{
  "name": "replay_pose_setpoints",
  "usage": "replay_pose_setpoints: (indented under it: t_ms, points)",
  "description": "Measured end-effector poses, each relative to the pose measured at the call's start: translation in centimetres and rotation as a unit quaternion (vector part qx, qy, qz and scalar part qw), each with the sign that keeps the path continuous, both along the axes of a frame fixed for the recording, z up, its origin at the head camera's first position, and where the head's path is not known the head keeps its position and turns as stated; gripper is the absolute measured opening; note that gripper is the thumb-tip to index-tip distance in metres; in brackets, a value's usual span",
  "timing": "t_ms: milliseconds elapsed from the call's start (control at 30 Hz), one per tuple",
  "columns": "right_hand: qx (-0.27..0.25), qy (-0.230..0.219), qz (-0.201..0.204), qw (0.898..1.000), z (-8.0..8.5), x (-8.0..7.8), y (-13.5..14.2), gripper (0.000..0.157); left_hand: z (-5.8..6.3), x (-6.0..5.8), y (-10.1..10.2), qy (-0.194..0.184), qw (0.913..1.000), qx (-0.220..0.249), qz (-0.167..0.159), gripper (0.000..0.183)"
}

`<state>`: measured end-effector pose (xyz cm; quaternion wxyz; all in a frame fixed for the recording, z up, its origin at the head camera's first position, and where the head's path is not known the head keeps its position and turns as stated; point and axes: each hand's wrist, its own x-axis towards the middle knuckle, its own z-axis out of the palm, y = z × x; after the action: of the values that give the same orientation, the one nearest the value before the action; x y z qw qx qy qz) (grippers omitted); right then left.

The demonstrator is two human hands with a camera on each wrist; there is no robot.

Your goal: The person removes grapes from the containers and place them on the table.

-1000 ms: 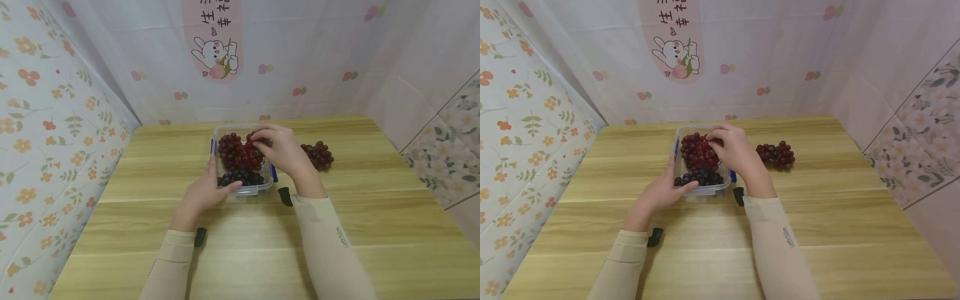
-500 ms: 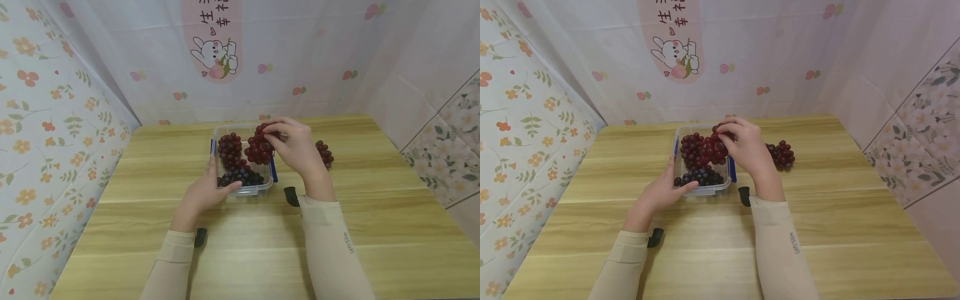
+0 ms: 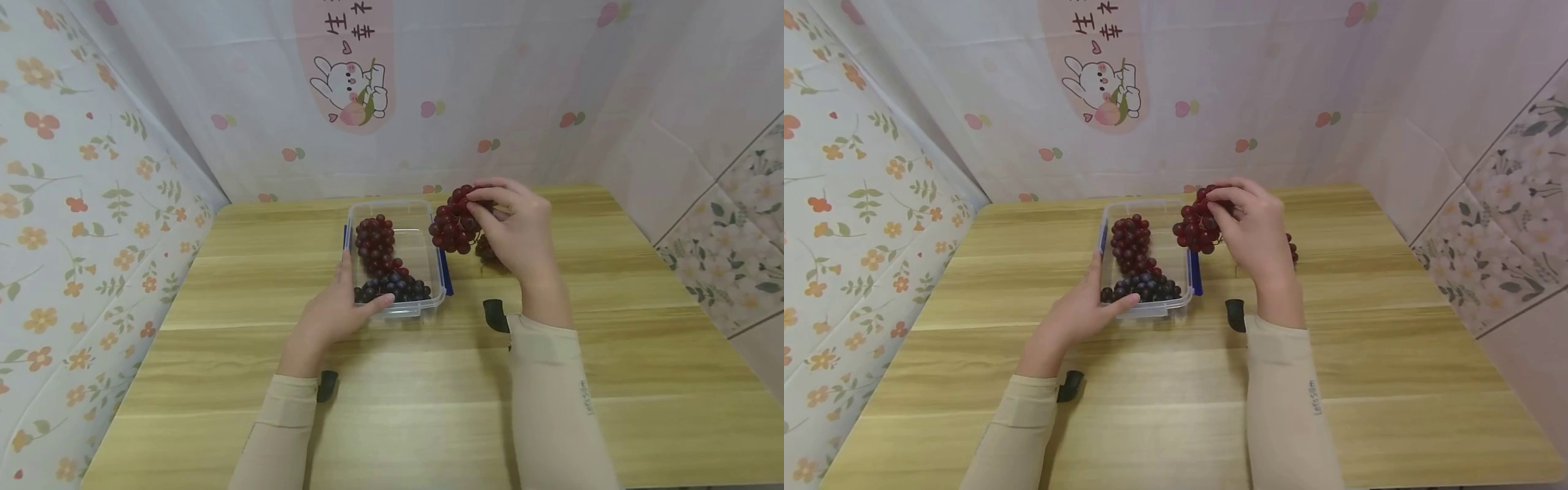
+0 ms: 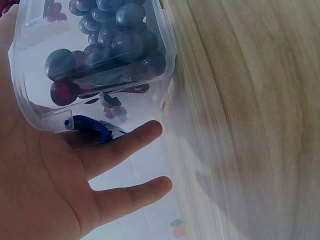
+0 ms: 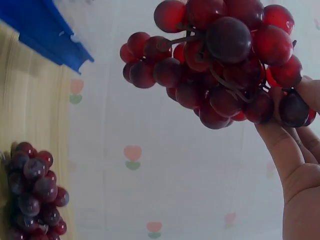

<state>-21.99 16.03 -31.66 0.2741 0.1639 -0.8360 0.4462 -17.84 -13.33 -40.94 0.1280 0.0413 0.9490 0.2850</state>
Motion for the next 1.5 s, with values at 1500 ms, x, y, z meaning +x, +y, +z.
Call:
replay_pose_setpoints:
  t_ms: [1500]
  points:
    - [-0.188, -0.022, -0.274, 0.943, -3.0, -1.4, 6.5, 0.015, -0.1, -0.1, 0.1, -0.001, 1.0, -0.006, -0.002, 0.135]
